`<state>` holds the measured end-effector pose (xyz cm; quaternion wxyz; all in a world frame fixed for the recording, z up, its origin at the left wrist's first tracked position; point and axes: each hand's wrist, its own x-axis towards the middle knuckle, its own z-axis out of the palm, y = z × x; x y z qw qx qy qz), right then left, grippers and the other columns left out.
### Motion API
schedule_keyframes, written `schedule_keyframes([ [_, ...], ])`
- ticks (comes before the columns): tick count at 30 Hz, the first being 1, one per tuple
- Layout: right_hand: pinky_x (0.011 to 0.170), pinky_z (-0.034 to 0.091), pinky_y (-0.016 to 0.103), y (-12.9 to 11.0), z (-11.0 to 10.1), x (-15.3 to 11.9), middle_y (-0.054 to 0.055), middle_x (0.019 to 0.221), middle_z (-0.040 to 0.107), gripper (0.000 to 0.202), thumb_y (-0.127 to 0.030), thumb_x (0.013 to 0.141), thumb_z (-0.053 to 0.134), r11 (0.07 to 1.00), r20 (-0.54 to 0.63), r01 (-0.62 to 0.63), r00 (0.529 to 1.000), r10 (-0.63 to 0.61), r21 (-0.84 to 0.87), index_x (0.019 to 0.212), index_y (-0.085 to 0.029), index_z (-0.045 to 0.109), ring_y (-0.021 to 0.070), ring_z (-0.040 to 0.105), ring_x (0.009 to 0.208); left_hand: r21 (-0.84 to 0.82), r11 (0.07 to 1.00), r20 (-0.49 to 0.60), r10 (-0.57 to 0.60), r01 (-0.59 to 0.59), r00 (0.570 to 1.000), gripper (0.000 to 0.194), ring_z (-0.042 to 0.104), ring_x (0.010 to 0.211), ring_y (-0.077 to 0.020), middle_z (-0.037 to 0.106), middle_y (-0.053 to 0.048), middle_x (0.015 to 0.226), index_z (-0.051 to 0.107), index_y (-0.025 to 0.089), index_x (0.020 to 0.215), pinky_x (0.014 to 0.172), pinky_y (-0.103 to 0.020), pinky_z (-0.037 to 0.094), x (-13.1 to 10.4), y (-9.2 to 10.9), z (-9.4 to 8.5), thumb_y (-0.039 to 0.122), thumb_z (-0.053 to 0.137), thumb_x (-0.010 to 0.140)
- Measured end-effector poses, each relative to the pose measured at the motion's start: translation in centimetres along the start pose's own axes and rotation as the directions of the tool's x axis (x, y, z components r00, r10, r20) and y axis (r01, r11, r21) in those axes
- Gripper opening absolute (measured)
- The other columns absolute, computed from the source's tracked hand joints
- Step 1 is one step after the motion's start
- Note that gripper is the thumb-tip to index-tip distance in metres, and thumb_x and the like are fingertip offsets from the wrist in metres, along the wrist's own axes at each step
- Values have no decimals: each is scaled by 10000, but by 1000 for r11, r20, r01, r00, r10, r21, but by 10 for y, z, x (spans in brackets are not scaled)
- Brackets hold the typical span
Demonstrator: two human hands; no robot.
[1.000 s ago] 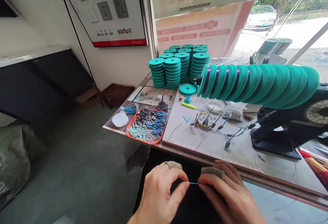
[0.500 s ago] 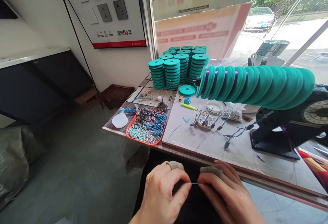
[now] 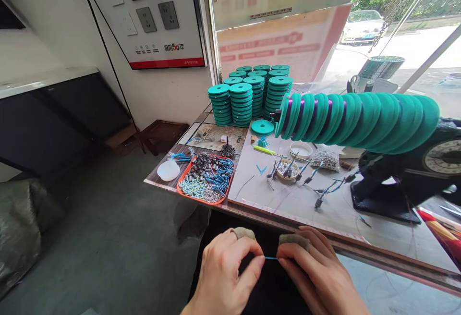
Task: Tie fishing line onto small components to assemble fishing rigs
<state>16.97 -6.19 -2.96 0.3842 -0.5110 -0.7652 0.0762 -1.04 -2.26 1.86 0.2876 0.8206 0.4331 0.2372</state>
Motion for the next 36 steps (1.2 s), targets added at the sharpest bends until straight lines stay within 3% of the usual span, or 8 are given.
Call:
schedule_keyframes([
  [9, 804, 410, 368, 0, -4, 4, 3, 789, 615, 135, -193, 926, 413, 1000, -1, -3, 1000, 3, 17, 871, -238, 528, 176, 557, 734, -18, 1000, -13, -21, 20, 1000, 100, 614, 795, -206, 661, -48, 850, 624, 191, 876, 716, -308, 479, -1, -1, -1, 230, 543, 832],
  [17, 848, 403, 405, 2, 0, 3, 15, 795, 616, 135, -196, 927, 400, 1000, 15, -8, 1000, 8, 16, 890, -244, 520, 192, 558, 754, -55, 998, 6, -16, 17, 1000, 152, 582, 738, -189, 632, -44, 760, 589, 184, 743, 673, -281, 454, 2, 1, 4, 224, 496, 856],
  [25, 786, 458, 381, -3, 0, 4, 33, 856, 652, 140, -273, 937, 405, 999, 16, -6, 1000, 7, -36, 989, -232, 529, 202, 608, 791, -201, 969, 76, -133, 146, 988, 198, 573, 737, -173, 626, -38, 775, 606, 187, 769, 678, -263, 439, 2, 0, 4, 270, 465, 880],
  [29, 672, 460, 331, -10, -3, 15, -9, 707, 638, 168, -246, 949, 389, 996, -24, 65, 997, -67, -62, 837, -232, 514, 162, 594, 623, -249, 948, 101, -178, 198, 979, 204, 576, 745, -179, 638, -42, 783, 629, 186, 784, 698, -269, 443, 2, 2, 2, 288, 476, 872],
  [36, 619, 452, 283, -13, -11, 26, -22, 683, 643, 167, -222, 937, 407, 994, -47, 90, 995, -93, -63, 806, -229, 511, 134, 598, 590, -297, 931, 106, -188, 211, 976, 208, 596, 774, -173, 655, -36, 811, 635, 189, 805, 719, -256, 443, 2, 1, 0, 273, 459, 879],
])
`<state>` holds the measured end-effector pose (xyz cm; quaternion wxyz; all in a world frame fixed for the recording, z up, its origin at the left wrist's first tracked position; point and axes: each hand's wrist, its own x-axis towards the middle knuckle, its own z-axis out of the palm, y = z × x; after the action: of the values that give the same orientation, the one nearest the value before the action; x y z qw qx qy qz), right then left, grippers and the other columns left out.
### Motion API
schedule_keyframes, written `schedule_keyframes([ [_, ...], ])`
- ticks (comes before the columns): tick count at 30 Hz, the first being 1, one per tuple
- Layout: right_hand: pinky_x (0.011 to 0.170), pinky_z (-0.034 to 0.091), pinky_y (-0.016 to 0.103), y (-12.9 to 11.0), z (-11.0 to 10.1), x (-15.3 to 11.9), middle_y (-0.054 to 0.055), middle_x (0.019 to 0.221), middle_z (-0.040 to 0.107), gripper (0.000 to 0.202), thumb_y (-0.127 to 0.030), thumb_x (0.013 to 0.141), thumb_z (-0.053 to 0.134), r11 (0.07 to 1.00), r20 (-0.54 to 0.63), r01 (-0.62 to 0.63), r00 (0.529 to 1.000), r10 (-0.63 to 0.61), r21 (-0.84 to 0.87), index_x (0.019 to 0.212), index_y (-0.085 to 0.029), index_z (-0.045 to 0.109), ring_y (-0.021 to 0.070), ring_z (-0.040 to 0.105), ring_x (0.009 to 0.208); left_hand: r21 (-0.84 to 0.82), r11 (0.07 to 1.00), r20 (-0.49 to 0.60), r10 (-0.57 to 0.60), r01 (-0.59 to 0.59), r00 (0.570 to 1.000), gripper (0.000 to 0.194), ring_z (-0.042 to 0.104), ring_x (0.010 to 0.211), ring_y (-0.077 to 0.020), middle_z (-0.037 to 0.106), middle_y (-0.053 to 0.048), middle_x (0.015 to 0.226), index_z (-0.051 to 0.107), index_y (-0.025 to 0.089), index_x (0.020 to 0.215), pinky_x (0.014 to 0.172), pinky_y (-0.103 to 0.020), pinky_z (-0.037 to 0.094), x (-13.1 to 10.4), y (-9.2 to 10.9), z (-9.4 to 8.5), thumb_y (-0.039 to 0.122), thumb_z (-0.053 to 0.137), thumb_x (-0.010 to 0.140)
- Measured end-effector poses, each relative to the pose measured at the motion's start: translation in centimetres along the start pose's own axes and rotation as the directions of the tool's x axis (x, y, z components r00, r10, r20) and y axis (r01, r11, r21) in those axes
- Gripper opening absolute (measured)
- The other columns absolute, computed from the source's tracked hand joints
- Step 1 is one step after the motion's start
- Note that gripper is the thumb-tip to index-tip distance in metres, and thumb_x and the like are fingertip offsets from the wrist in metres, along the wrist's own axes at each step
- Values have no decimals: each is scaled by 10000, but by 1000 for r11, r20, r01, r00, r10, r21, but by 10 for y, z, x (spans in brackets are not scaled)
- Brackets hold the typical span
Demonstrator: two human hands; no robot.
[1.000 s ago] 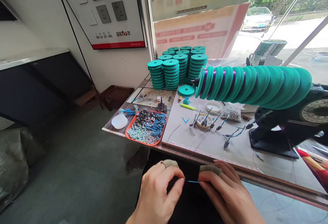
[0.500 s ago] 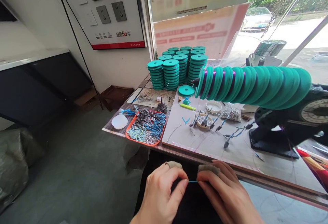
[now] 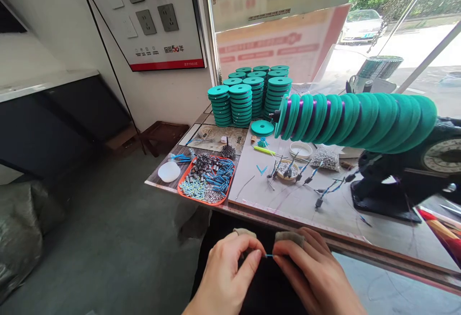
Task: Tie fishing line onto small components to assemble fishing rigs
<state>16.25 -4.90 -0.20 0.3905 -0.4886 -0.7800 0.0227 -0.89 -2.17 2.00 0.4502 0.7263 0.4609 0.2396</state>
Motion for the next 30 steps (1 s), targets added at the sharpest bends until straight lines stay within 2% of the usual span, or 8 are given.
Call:
schedule_keyframes([
  [6, 657, 437, 309, 1, 6, -6, -16, 701, 640, 177, -221, 942, 389, 998, -9, -53, 999, 54, 16, 817, -234, 513, 151, 590, 613, -4, 1000, 4, -4, 4, 1000, 217, 593, 780, -176, 655, -38, 820, 643, 190, 821, 730, -266, 446, 0, 0, 0, 290, 459, 879],
  [11, 634, 438, 290, -1, 2, -2, -20, 682, 638, 173, -249, 941, 418, 1000, -7, -7, 1000, 7, 7, 799, -226, 514, 139, 591, 596, 10, 1000, 2, -8, 8, 1000, 201, 584, 758, -175, 647, -34, 800, 643, 192, 813, 726, -269, 444, -1, -1, 0, 289, 477, 869],
  [30, 664, 425, 281, -1, 3, -1, -29, 683, 630, 196, -240, 952, 389, 1000, -13, -9, 1000, 9, 17, 800, -226, 514, 125, 590, 594, 8, 999, 15, -35, 35, 999, 216, 569, 769, -177, 639, -34, 813, 626, 189, 805, 718, -264, 412, 0, -2, 1, 300, 458, 883],
])
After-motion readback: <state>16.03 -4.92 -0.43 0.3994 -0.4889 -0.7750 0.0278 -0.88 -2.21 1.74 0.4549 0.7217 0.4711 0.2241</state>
